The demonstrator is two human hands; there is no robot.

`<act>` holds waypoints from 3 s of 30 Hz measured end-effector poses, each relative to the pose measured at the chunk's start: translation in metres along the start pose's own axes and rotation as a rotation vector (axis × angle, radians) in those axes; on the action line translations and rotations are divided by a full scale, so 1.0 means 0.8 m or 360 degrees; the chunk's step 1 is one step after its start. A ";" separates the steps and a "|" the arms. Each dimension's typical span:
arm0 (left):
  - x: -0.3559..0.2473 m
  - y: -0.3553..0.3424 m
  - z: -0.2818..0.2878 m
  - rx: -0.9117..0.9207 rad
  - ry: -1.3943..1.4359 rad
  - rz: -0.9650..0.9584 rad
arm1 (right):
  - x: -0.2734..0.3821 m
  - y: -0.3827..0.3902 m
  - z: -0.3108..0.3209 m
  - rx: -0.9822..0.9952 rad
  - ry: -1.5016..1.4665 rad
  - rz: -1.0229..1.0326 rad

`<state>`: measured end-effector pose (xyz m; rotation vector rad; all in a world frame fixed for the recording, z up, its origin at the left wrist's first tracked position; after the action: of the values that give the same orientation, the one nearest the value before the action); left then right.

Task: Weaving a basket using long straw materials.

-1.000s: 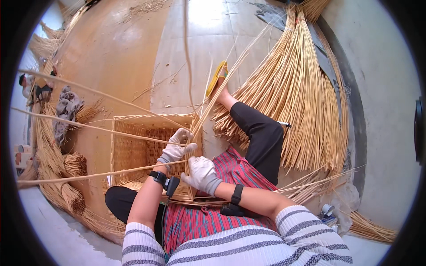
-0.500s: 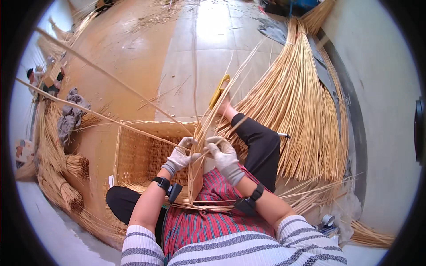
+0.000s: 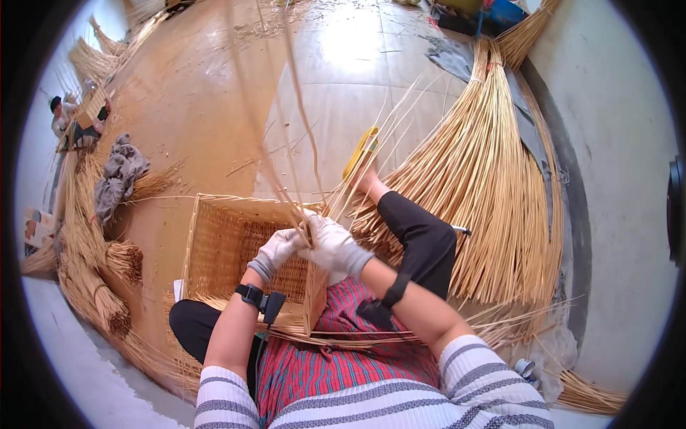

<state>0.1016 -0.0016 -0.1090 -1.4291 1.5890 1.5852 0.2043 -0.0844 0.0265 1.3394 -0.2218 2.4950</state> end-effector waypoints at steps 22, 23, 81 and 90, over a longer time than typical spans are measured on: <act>-0.060 -0.006 -0.035 -0.0261 -0.0468 -0.0306 | -0.086 -0.065 0.114 -0.0269 0.1224 -0.0273; -0.060 -0.006 -0.034 -0.0272 -0.0471 -0.0309 | -0.094 -0.059 0.102 -0.0270 0.1222 -0.0261; -0.141 0.005 -0.081 -0.0154 -0.2116 -0.0254 | -0.053 -0.047 0.089 -0.0836 0.0447 0.0117; -0.139 -0.014 -0.080 0.0021 -0.1741 -0.0642 | -0.022 0.077 -0.055 -0.0066 0.0489 -0.0523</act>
<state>0.1700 -0.0215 -0.0021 -0.5668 0.6124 1.6229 0.1588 -0.1335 -0.0124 0.8765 0.0146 2.3554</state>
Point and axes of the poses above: each hand's wrist, its own y-axis away from the middle knuckle, its own z-axis out of the back of the hand, x = y × z, the point moved 10 cm from there along -y, towards the middle knuckle, and after that the axes turned 5 degrees about -y, right-handed, at the moved point
